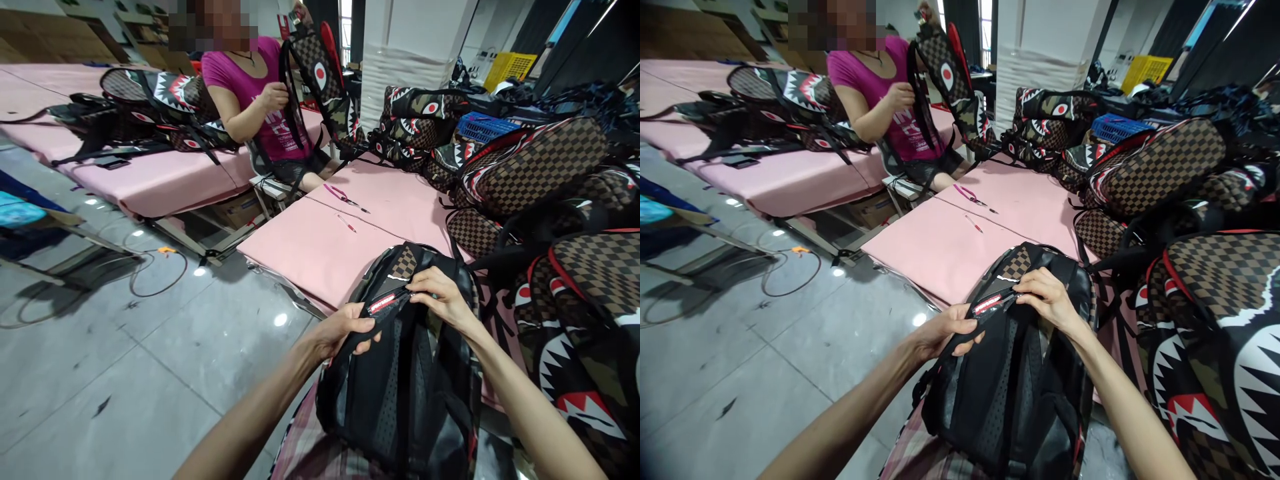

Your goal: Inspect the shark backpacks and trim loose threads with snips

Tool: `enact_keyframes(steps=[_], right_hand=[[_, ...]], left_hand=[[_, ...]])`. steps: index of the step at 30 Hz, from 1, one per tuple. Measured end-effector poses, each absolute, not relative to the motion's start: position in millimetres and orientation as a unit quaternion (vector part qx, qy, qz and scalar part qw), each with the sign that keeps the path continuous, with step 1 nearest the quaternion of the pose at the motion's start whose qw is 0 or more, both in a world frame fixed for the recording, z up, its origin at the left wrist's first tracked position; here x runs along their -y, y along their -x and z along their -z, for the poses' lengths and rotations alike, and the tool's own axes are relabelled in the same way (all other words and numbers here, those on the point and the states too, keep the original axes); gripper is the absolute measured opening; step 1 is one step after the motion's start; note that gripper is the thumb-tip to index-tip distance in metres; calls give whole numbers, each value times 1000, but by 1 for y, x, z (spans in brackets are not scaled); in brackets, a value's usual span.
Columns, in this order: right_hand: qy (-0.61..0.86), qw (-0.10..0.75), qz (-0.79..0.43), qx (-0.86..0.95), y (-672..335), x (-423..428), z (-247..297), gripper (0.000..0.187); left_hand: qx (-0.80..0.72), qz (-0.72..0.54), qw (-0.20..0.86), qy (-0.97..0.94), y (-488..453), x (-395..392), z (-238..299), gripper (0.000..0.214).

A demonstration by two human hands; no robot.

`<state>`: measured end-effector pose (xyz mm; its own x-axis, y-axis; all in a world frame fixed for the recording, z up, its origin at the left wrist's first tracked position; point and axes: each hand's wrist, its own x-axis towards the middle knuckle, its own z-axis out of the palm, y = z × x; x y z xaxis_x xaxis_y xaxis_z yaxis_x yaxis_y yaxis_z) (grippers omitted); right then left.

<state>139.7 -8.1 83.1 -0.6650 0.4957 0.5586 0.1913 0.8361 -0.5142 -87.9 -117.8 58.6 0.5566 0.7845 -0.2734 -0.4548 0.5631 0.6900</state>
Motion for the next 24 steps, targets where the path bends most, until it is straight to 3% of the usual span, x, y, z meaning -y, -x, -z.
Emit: enact_keyframes(steps=[8, 20, 24], right_hand=[[166, 366, -196, 894, -137, 8, -86, 15], [156, 304, -138, 930, -125, 46, -113, 15], [256, 393, -191, 862, -129, 70, -114, 15]], left_hand=[[-295, -371, 827, -302, 87, 119, -67, 36], [-309, -416, 781, -349, 63, 132, -80, 32], [-260, -437, 806, -303, 43, 141, -80, 48]])
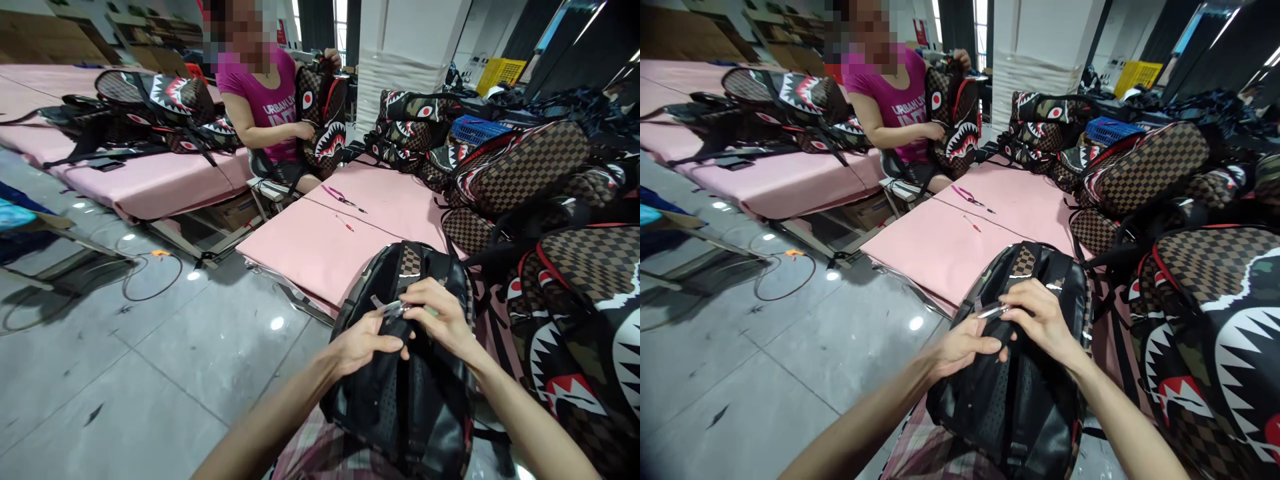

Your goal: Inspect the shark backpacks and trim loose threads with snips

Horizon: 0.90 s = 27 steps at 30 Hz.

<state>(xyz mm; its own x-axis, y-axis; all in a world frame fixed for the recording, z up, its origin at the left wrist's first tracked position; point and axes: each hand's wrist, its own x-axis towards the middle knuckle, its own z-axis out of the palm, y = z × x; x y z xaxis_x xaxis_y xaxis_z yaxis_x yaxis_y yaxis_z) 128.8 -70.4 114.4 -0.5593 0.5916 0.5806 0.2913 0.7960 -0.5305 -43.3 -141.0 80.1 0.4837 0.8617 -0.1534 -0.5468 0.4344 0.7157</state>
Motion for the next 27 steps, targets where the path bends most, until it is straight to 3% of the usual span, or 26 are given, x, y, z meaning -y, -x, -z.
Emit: enact_keyframes(steps=[3, 7, 13, 22, 27], right_hand=[[380, 464, -131, 789, -145, 90, -111, 17], [410, 403, 18, 818, -169, 119, -105, 22], [417, 377, 101, 821, -172, 144, -101, 28], [433, 390, 84, 808, -177, 138, -101, 24], [421, 381, 137, 812, -174, 134, -105, 28]], left_hand=[[-256, -461, 802, -282, 28, 146, -81, 50], [-260, -491, 774, -303, 13, 146, -84, 49], [-277, -503, 749, -331, -5, 143, -83, 48], [-299, -516, 737, -317, -14, 138, -84, 39], [-323, -507, 734, -317, -14, 134, -81, 38]])
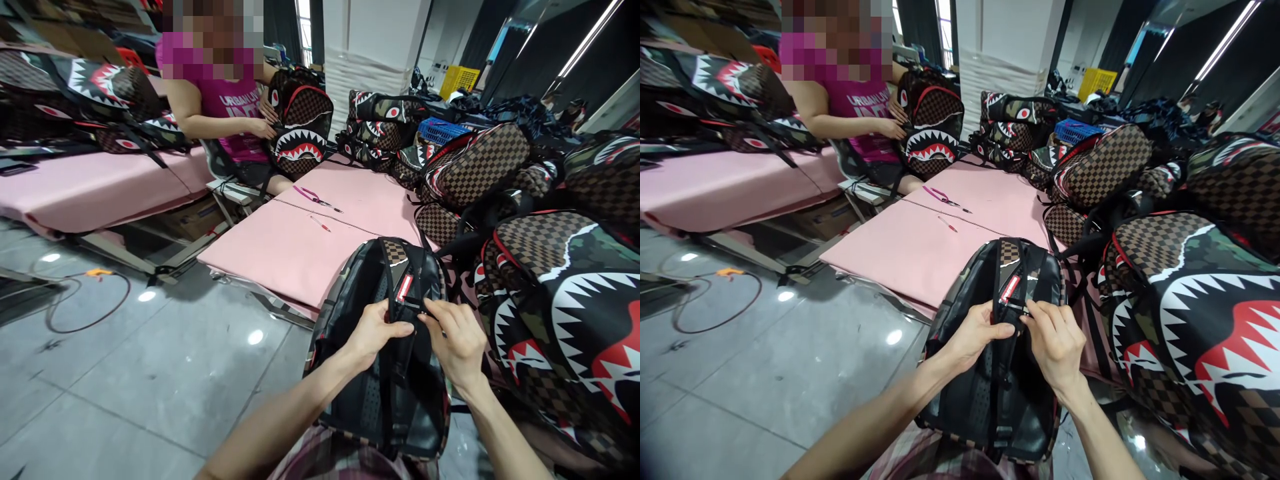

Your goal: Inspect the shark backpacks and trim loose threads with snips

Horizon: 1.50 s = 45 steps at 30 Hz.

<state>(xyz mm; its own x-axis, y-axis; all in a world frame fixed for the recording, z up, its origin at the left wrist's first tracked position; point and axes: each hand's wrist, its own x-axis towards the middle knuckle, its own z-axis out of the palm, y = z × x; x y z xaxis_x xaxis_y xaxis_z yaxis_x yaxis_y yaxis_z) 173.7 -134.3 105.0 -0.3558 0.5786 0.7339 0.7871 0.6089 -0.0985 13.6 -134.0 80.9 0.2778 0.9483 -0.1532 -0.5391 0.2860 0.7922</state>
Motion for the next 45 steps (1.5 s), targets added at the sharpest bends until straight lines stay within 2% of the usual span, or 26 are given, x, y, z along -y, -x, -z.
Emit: enact_keyframes(steps=[11, 22, 31, 40, 45], right_hand=[[411, 358, 161, 822, -171, 131, -112, 32], [402, 327, 268, 812, -167, 134, -117, 26], [396, 329, 266, 815, -166, 132, -116, 22], [418, 350, 179, 819, -167, 135, -112, 21], [487, 391, -24, 780, -173, 128, -108, 12]], left_hand=[[-302, -491, 756, -310, -12, 130, -83, 38], [-301, -502, 747, -315, -13, 132, -86, 34], [-304, -504, 733, -340, -11, 131, -85, 35], [-315, -503, 733, -332, -9, 134, -81, 34], [-328, -489, 745, -313, -4, 136, -67, 33]])
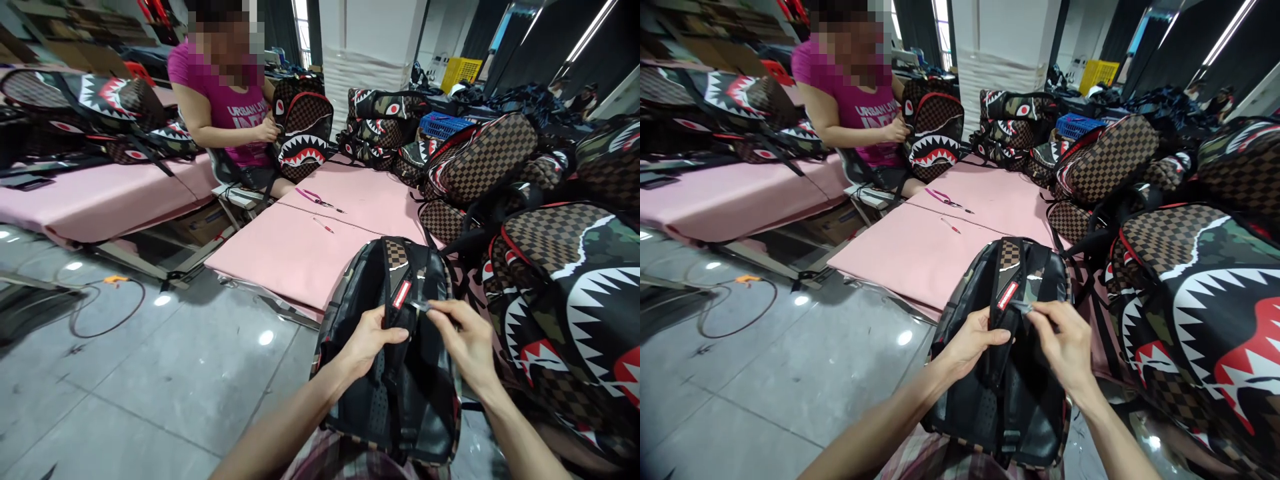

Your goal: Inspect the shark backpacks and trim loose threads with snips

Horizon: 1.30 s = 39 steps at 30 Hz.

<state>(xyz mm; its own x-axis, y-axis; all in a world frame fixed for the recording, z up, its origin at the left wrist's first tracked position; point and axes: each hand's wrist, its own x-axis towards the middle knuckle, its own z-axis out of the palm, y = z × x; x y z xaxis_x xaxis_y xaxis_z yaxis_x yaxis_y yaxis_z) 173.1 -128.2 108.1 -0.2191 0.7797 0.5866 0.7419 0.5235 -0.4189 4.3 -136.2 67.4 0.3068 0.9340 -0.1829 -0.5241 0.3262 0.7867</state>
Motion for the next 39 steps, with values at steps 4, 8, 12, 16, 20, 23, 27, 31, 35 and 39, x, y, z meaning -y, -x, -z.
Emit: enact_keyframes(steps=[4, 8, 12, 16, 20, 23, 27, 31, 35, 39], right_hand=[[553, 366, -11, 748, -175, 121, -101, 20], [547, 336, 25, 766, -167, 117, -93, 22], [539, 337, 29, 771, -162, 115, -89, 21], [528, 338, 46, 778, -162, 114, -86, 17], [535, 331, 12, 777, -166, 111, -87, 18], [553, 333, -72, 760, -168, 108, -88, 20], [552, 333, -128, 754, -166, 104, -87, 21], [574, 398, -192, 690, -188, 84, -78, 23], [656, 468, -218, 550, -223, 66, -64, 43], [664, 385, -233, 598, -199, 78, -53, 32]], left_hand=[[-341, -484, 750, -296, -2, 139, -56, 33], [-337, -482, 751, -301, -3, 140, -52, 34], [-336, -476, 757, -295, -4, 140, -51, 34], [-344, -475, 755, -293, -5, 140, -47, 34], [-350, -469, 758, -289, -4, 140, -43, 35], [-350, -464, 761, -291, -1, 139, -40, 34], [-350, -452, 766, -295, 2, 139, -37, 33], [-364, -439, 766, -296, 9, 142, -36, 33], [-376, -422, 761, -319, 18, 147, -35, 25], [-391, -421, 751, -326, 17, 150, -30, 24]])
